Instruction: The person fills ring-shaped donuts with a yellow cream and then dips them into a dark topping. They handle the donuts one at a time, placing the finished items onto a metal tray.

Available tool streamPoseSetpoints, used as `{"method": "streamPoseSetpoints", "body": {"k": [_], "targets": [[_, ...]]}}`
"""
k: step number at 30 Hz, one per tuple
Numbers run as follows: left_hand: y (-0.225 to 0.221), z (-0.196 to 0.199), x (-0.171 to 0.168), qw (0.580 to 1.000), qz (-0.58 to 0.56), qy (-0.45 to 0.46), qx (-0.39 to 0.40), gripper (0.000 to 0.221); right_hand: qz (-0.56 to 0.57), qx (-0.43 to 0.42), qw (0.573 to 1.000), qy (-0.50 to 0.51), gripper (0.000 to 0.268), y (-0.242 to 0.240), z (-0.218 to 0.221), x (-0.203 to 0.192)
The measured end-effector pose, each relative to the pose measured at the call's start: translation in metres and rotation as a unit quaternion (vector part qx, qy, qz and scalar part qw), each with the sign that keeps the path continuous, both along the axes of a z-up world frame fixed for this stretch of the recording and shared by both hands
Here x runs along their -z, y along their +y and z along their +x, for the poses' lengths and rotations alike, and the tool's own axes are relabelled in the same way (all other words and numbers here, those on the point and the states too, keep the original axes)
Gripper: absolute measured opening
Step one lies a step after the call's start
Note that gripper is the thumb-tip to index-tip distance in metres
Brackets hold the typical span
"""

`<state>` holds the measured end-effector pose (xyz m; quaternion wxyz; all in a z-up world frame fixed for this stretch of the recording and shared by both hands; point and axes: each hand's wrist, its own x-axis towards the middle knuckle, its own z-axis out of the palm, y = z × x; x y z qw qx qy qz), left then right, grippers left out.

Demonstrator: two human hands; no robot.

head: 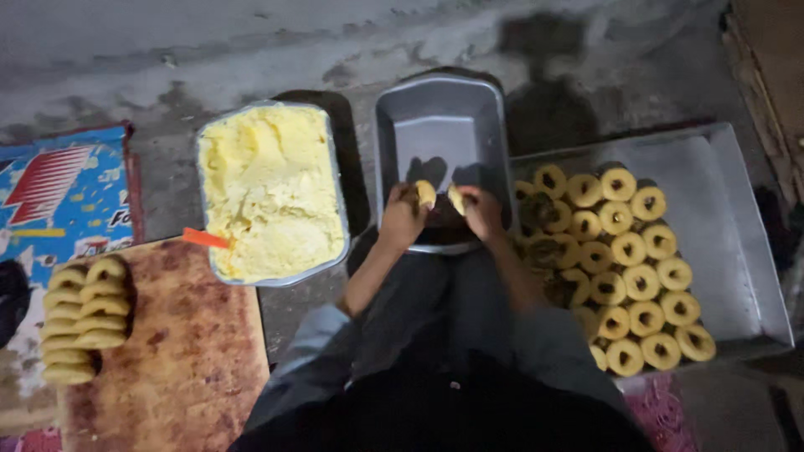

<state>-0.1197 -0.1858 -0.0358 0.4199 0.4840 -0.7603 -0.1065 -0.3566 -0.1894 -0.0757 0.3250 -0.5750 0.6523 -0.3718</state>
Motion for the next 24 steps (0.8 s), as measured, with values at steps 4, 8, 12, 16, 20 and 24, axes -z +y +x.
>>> {"method": "streamPoseSetpoints", "body": {"k": [4, 8, 12, 16, 20, 24], "targets": [[-0.025, -0.018, 0.026, 0.934, 0.285, -0.203, 0.068, 0.031, 0.194, 0.151, 0.844, -0.477, 0.04, 0.023, -0.018, -0.031], [-0.021, -0.021, 0.031, 0.932, 0.35, 0.075, -0.045, 0.036, 0.124, 0.086, 0.859, -0.489, 0.039, 0.049, -0.019, -0.074], [0.002, -0.016, 0.015, 0.901, 0.368, 0.202, -0.108, 0.036, 0.034, 0.002, 0.993, -0.11, 0.042, 0.072, -0.002, -0.11], [0.015, -0.014, -0.012, 0.953, 0.247, 0.142, -0.105, 0.032, -0.272, 0.008, 0.952, 0.14, 0.04, 0.092, -0.001, -0.128], [0.038, -0.009, -0.017, 0.987, 0.116, 0.093, -0.067, 0.027, -0.03, 0.118, 0.846, -0.519, 0.044, 0.131, -0.037, -0.109], [0.078, -0.028, -0.011, 0.682, 0.451, 0.575, 0.039, 0.023, -0.017, 0.156, 0.721, -0.675, 0.035, 0.2, -0.112, -0.079]]}}
